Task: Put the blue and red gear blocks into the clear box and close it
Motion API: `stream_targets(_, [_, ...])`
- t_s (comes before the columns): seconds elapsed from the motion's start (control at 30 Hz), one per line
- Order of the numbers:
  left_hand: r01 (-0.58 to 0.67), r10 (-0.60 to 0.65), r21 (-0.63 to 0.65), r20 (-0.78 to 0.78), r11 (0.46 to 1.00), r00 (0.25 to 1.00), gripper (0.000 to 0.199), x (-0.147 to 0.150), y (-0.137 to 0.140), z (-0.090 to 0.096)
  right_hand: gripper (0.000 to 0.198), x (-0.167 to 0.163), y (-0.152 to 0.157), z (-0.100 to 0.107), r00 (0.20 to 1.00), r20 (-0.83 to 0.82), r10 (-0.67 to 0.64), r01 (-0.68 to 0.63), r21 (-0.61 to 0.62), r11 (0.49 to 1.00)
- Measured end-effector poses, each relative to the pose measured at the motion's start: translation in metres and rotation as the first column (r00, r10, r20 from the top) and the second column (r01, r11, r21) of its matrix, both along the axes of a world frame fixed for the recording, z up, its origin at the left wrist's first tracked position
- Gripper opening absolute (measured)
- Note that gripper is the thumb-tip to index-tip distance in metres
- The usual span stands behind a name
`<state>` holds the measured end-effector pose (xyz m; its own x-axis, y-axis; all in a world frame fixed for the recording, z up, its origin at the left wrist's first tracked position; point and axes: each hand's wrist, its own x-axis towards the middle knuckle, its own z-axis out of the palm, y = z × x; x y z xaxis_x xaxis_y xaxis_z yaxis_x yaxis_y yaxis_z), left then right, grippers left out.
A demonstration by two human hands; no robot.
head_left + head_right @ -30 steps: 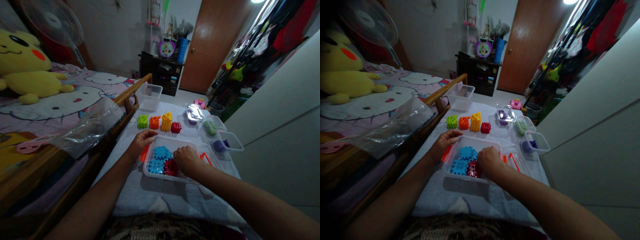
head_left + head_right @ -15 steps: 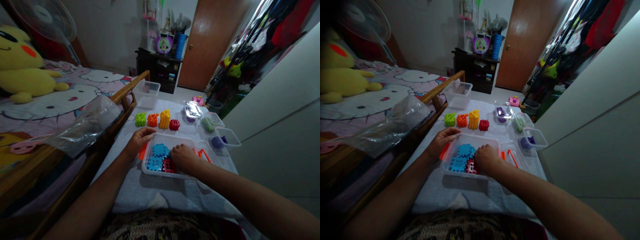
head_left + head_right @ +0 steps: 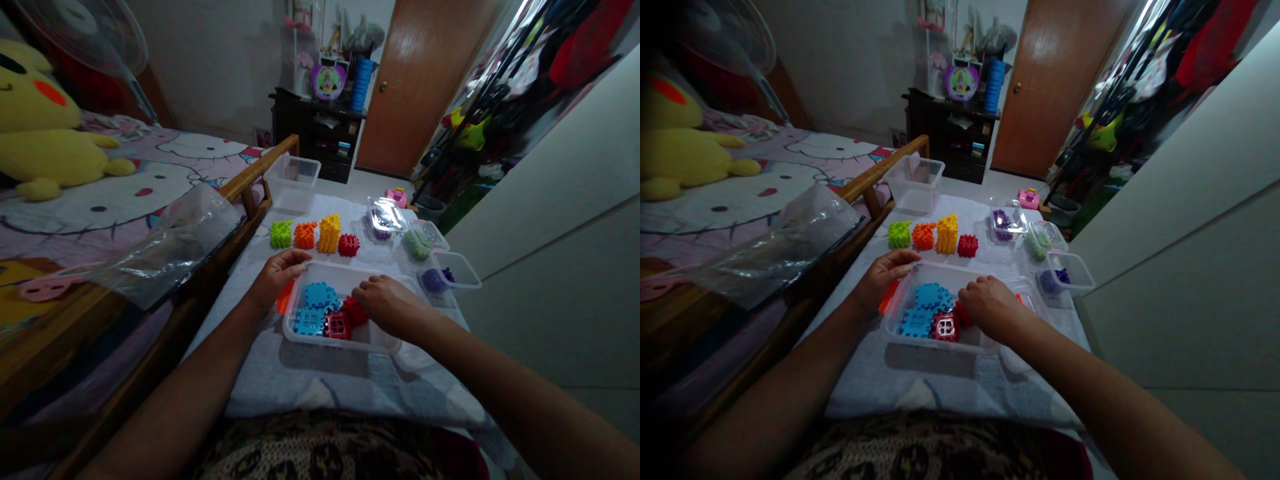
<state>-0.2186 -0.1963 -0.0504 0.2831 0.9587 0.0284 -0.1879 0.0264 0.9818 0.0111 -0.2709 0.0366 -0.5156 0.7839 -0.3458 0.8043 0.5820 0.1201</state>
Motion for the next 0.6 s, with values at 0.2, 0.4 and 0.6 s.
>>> stream_targets(0.2, [0.008,-0.008,0.002,-0.002,1.000,1.000,0.029,-0.001,0.000,0.001,0.019,-0.003,-0.006,-0.016,0.998,0.037,0.054,-0.050,-0.108,0.993])
stream_targets(0.4, [0.010,-0.010,-0.025,0.024,1.000,1.000,0.030,0.001,-0.001,0.001,0.021,-0.002,-0.006,-0.015,0.999,0.001,0.044,-0.044,-0.112,0.993])
stream_targets(0.6, [-0.004,0.004,-0.003,0.003,1.000,1.000,0.029,0.000,0.000,0.000,0.025,0.003,-0.002,-0.005,0.997,-0.074,-0.005,-0.005,-0.126,0.992])
